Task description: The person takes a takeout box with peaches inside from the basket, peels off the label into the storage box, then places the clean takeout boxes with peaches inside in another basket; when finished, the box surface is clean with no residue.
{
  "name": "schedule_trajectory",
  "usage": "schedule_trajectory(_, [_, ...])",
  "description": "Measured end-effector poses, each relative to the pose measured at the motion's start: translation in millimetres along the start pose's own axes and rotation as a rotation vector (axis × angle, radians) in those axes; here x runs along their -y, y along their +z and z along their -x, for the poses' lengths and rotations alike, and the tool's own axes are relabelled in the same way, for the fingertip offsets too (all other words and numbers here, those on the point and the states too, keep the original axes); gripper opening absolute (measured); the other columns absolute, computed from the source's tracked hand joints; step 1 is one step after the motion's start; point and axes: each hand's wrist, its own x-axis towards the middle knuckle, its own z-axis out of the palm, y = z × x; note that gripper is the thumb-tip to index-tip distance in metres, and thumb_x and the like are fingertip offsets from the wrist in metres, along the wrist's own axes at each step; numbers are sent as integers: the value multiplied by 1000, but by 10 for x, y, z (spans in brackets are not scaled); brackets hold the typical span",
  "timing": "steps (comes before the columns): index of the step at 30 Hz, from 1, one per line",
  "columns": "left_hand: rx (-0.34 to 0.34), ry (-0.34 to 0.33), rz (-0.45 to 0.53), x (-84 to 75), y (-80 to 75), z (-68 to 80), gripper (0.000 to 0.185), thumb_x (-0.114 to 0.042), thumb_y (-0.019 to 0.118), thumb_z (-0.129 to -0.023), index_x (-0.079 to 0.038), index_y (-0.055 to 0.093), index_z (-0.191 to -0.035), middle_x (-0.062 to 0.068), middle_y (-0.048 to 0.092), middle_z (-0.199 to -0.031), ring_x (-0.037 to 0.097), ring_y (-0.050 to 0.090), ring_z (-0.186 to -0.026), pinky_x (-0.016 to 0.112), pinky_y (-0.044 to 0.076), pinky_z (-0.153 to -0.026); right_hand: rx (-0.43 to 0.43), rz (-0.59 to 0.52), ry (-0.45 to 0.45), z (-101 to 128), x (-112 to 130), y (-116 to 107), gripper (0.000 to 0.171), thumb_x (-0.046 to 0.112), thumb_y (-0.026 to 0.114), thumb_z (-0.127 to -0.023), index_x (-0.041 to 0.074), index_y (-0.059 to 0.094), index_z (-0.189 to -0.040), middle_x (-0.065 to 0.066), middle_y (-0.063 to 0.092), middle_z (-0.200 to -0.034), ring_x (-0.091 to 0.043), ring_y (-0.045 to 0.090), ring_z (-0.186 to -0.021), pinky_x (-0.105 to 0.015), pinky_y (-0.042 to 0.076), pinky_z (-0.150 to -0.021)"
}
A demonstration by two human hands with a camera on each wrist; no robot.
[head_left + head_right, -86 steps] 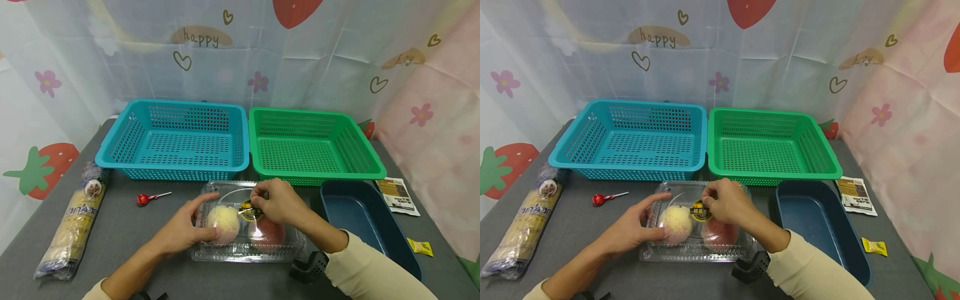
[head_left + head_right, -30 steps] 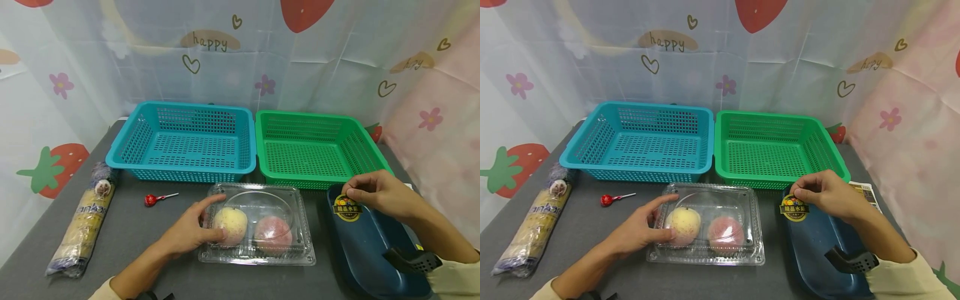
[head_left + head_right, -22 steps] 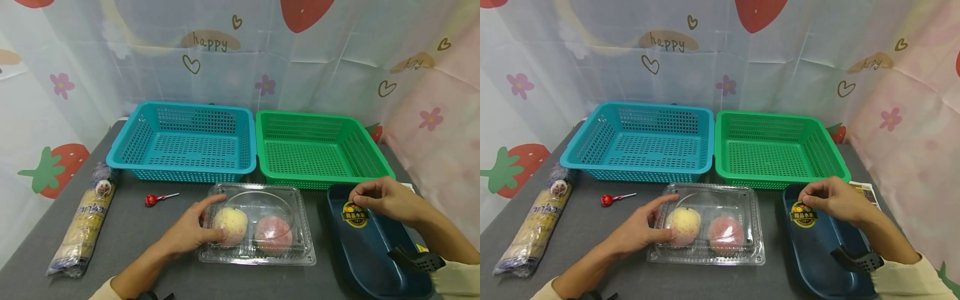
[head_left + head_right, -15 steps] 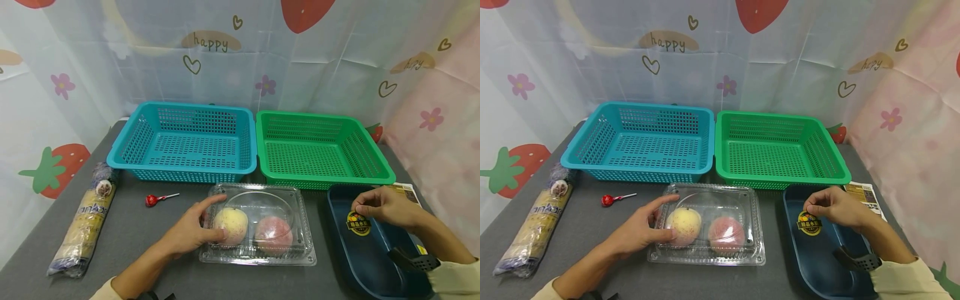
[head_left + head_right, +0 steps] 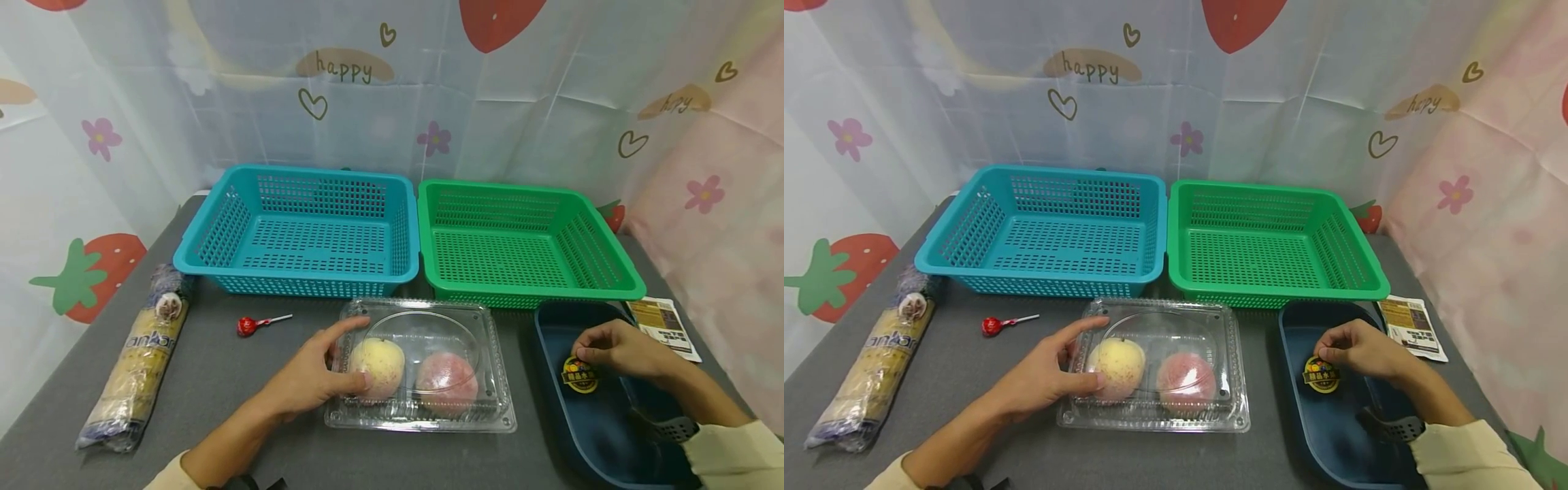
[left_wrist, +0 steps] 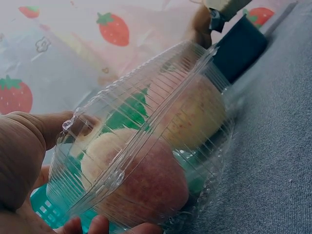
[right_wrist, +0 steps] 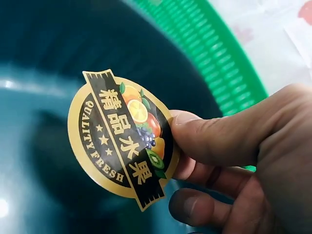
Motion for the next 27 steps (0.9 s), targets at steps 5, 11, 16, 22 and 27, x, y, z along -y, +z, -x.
schedule_trajectory(5, [1, -1, 9, 8, -3, -4, 78, -18, 84, -72, -25, 48, -142, 15, 42, -90, 27, 41, -78, 34, 39, -60, 10, 61, 0, -31, -86, 29, 16, 8, 56, -98, -3, 67, -94, -1, 65, -81, -9, 57, -70, -29, 49, -60])
schedule_trajectory(11, [10, 3, 19, 13, -6, -9, 78, -17, 84, -73, -24, 48, -142, 14, 42, -88, 27, 41, -77, 33, 39, -59, -4, 133, -9, -38, -134, 59, 14, 6, 57, -97, -1, 69, -94, 0, 66, -81, -8, 59, -72, -28, 50, -62])
schedule_trajectory(16, [5, 0, 19, 4, -4, -9, 78, -16, 84, -73, -25, 48, -142, 14, 42, -87, 27, 41, -77, 33, 38, -59, -29, 191, -45, -28, -165, 72, 13, 4, 59, -95, -1, 71, -95, 1, 69, -83, -7, 61, -73, -27, 51, -62])
schedule_trajectory(22, [14, 12, 15, -27, -5, 5, 78, -16, 84, -74, -21, 47, -142, 14, 41, -87, 27, 41, -76, 33, 38, -58, -118, 328, -25, 26, -41, 54, 14, 10, 62, -95, 3, 72, -101, -4, 69, -97, -9, 62, -86, -28, 52, -69])
schedule_trajectory(27, [15, 14, 13, -32, -5, 8, 78, -18, 84, -74, -21, 47, -142, 13, 41, -86, 26, 41, -75, 33, 38, -57, -193, 344, -9, 82, 159, 14, 17, 11, 62, -95, 2, 70, -107, -7, 69, -100, -15, 64, -87, -29, 53, -69])
